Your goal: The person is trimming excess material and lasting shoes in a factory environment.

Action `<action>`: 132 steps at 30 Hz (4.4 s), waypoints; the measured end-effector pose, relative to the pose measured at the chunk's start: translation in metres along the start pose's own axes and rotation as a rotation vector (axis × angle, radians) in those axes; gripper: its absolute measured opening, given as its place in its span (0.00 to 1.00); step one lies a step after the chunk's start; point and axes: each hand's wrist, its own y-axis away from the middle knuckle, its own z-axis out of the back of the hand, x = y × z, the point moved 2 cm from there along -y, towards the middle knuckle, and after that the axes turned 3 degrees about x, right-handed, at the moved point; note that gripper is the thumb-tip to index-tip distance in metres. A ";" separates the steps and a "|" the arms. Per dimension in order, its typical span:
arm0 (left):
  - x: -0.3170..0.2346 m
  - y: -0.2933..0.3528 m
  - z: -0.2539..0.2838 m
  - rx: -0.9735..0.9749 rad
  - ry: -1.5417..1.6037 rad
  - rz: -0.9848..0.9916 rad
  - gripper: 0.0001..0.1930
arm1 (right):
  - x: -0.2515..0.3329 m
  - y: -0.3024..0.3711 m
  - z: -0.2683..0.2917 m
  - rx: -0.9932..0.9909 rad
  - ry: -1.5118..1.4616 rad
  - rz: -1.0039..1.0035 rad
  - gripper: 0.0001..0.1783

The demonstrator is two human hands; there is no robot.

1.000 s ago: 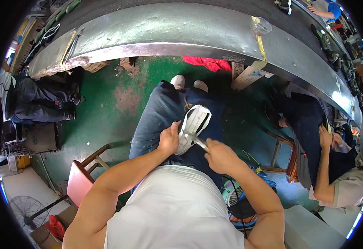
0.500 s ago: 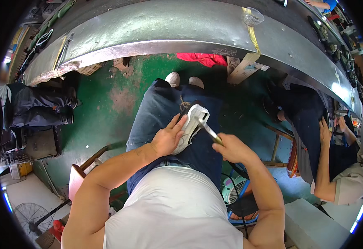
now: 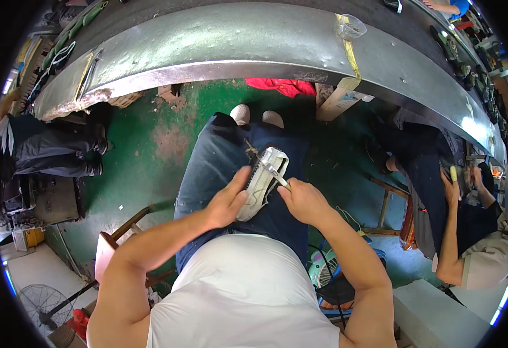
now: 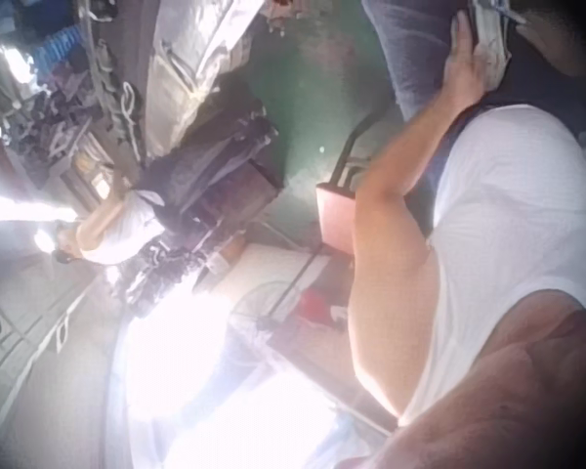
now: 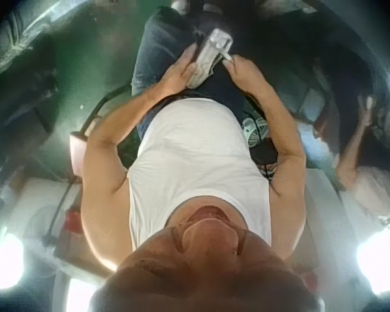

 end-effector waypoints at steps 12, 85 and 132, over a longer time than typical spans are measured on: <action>-0.003 0.012 0.012 0.028 0.469 0.099 0.37 | 0.012 0.026 -0.040 0.017 -0.079 0.109 0.21; -0.061 -0.027 0.034 -0.444 -0.061 -0.126 0.06 | 0.011 0.061 0.023 0.403 -0.312 -0.247 0.21; 0.016 -0.028 -0.032 -0.093 1.424 0.542 0.30 | 0.038 -0.003 0.019 0.453 0.149 -0.035 0.20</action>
